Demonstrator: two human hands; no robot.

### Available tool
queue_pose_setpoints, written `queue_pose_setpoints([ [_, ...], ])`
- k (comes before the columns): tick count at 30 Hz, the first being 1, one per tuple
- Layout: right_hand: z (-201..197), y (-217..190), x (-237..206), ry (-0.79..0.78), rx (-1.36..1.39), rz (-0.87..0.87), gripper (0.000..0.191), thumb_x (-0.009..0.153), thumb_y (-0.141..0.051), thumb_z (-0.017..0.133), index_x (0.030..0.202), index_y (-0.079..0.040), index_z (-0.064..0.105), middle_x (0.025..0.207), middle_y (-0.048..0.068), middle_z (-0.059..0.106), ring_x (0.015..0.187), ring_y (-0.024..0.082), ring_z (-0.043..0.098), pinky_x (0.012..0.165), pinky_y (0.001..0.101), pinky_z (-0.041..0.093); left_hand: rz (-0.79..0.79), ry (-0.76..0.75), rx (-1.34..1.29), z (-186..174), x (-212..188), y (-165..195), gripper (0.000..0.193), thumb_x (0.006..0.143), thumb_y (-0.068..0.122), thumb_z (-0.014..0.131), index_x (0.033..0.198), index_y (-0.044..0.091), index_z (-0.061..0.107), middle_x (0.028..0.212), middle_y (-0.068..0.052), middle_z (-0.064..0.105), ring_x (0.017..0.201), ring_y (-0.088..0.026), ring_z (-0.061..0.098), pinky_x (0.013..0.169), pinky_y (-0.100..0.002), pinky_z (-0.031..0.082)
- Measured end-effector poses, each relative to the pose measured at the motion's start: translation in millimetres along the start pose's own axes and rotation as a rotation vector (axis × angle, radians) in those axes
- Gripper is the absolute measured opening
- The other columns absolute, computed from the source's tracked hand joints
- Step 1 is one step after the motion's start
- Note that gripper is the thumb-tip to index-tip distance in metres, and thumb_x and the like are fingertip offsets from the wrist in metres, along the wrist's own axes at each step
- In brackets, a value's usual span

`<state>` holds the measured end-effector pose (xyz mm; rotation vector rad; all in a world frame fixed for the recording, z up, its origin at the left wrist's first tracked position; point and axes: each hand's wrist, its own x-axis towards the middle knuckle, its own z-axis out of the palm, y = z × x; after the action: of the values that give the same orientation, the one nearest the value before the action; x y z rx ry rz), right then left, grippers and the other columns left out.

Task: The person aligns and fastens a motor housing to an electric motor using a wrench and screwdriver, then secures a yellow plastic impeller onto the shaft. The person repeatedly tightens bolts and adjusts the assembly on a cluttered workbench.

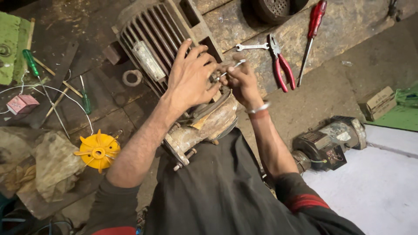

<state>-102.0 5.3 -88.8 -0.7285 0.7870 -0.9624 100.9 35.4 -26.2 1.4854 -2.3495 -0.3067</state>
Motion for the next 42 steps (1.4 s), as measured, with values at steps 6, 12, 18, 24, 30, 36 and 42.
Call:
queue_pose_setpoints([
  [6,40,-29,-49,-0.177,-1.222,-0.797,0.042,0.103,-0.007,0.064,0.139,-0.010,0.043,0.110,0.016,0.069,0.094,0.027,0.075,0.081,0.0337,0.064,-0.015,-0.066,0.038,-5,2,1,0.061,0.051,0.030,0.078,0.109,0.014,0.078,0.122,-0.008,0.069,0.133,-0.029,0.051,0.121,-0.054,0.016],
  [12,20,-32,-50,0.087,-0.541,-0.652,0.044,0.113,-0.014,0.057,0.148,-0.007,0.032,0.103,0.011,0.073,0.075,0.020,0.072,0.065,0.0326,0.059,0.004,0.027,-0.020,-1,-1,-1,0.040,0.075,0.033,0.075,0.107,0.009,0.078,0.119,-0.009,0.071,0.134,-0.031,0.052,0.123,-0.056,0.020],
  [18,-15,8,-11,0.168,0.095,-0.083,0.054,0.104,-0.007,0.057,0.152,-0.001,0.034,0.097,0.011,0.068,0.079,0.020,0.067,0.069,0.0308,0.055,0.022,0.047,0.037,0,-2,-1,0.041,0.076,0.037,0.073,0.105,0.008,0.079,0.117,-0.010,0.072,0.131,-0.031,0.054,0.121,-0.056,0.022],
  [24,-26,25,9,0.111,0.143,0.153,0.056,0.103,-0.011,0.056,0.154,0.001,0.036,0.104,0.011,0.068,0.079,0.016,0.067,0.069,0.0255,0.055,0.028,0.075,-0.033,-1,-3,-1,0.037,0.076,0.033,0.073,0.103,0.009,0.078,0.115,-0.008,0.071,0.132,-0.031,0.054,0.122,-0.057,0.022],
  [30,-25,19,12,0.063,0.119,0.169,0.051,0.103,-0.010,0.057,0.150,0.000,0.039,0.107,0.014,0.070,0.076,0.016,0.067,0.068,0.0256,0.056,0.033,0.069,0.004,1,-3,-2,0.040,0.075,0.035,0.074,0.104,0.008,0.078,0.115,-0.009,0.071,0.131,-0.031,0.054,0.121,-0.057,0.022],
  [36,3,-4,3,0.163,0.039,0.150,0.041,0.102,-0.006,0.057,0.140,-0.002,0.043,0.098,0.012,0.070,0.073,0.017,0.068,0.063,0.0252,0.054,0.033,0.015,-0.009,-2,-1,-3,0.044,0.073,0.036,0.075,0.107,0.008,0.077,0.115,-0.011,0.071,0.128,-0.031,0.055,0.120,-0.059,0.020],
  [42,53,-27,-52,0.053,-0.882,-0.507,0.047,0.106,-0.003,0.058,0.145,-0.008,0.031,0.101,0.014,0.070,0.084,0.024,0.074,0.073,0.0308,0.061,0.022,-0.012,-0.053,-4,0,-3,0.052,0.063,0.033,0.078,0.110,0.010,0.077,0.118,-0.009,0.071,0.130,-0.030,0.054,0.121,-0.057,0.019],
])
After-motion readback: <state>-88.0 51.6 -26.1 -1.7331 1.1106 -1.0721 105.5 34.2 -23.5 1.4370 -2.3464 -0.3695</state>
